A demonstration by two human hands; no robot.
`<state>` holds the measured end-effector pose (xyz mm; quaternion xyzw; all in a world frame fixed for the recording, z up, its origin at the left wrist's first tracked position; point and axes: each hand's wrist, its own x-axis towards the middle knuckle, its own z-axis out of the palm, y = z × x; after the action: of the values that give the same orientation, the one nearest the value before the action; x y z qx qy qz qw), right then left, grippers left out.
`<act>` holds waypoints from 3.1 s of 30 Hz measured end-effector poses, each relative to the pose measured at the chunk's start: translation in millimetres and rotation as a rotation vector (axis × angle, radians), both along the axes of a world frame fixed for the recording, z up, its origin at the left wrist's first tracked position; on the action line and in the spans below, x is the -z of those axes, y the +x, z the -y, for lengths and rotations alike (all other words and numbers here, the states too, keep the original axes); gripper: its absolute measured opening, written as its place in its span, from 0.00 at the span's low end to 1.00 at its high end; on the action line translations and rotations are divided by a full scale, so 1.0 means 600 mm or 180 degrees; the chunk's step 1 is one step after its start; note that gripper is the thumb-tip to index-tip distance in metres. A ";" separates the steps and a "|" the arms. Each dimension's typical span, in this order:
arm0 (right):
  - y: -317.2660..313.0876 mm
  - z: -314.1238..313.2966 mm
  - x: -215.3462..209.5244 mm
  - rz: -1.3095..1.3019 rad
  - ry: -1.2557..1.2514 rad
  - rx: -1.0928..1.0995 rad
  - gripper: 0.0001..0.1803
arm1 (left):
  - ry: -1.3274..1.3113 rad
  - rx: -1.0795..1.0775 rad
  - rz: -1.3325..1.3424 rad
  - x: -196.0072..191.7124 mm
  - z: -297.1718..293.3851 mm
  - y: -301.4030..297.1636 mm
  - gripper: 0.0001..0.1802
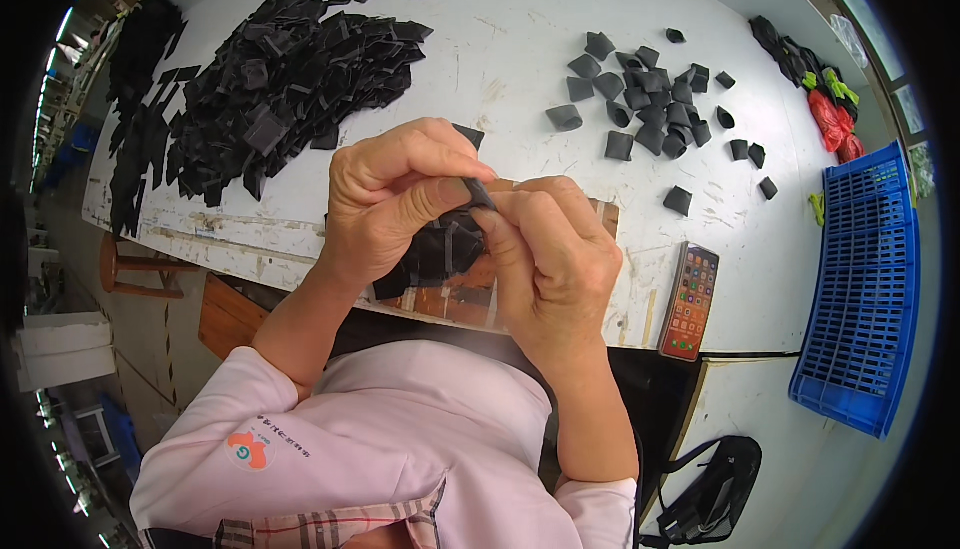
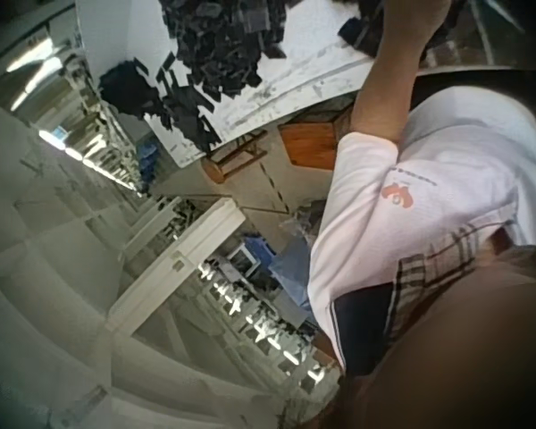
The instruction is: The recorder is applying a liquid adhesive using a small brush to small black rectangular components on a workbench in an industrial setting.
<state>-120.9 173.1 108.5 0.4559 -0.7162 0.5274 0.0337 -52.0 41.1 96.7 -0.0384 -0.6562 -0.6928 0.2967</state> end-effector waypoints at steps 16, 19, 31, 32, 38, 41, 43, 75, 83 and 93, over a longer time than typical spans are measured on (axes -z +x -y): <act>0.050 -0.034 0.024 0.3853 -0.1650 -0.0366 0.08 | -0.0094 -0.0567 0.0214 0.013 -0.073 0.054 0.15; 0.067 -0.035 0.040 0.4477 -0.1592 -0.0560 0.09 | 0.0006 -0.0548 0.0265 0.024 -0.077 0.055 0.09; 0.063 -0.045 0.046 0.0837 -0.0643 0.0168 0.07 | 0.0351 -0.0440 0.1051 0.024 -0.077 0.064 0.02; 0.061 -0.048 0.046 0.0847 -0.0635 0.0155 0.07 | 0.0358 -0.0455 0.1059 0.024 -0.077 0.064 0.02; 0.052 -0.045 0.067 -0.1479 0.0038 0.0914 0.09 | -0.0924 -0.1037 0.1176 0.038 -0.092 0.058 0.05; 0.045 -0.040 0.087 -0.1928 -0.0028 0.0971 0.12 | -0.1398 -0.1384 0.1115 0.050 -0.092 0.054 0.07; 0.048 -0.040 0.093 -0.1593 0.0046 0.0912 0.12 | -0.1394 -0.1358 0.1221 0.057 -0.086 0.051 0.07; 0.070 -0.018 0.099 0.3068 -0.0579 -0.0272 0.12 | 0.1417 0.0117 0.1711 0.052 -0.016 0.071 0.12; 0.050 -0.044 0.098 0.4580 -0.0875 -0.0771 0.08 | 0.2738 0.1021 0.1501 0.067 -0.044 0.088 0.10; 0.046 -0.049 0.108 0.4732 -0.0848 -0.0983 0.08 | 0.2065 0.0904 0.1769 0.061 -0.041 0.083 0.06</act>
<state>-93.4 202.4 43.7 0.0686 -0.4093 0.7755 -0.4757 -2.1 66.0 60.0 0.1544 -0.4480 -0.8805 0.0079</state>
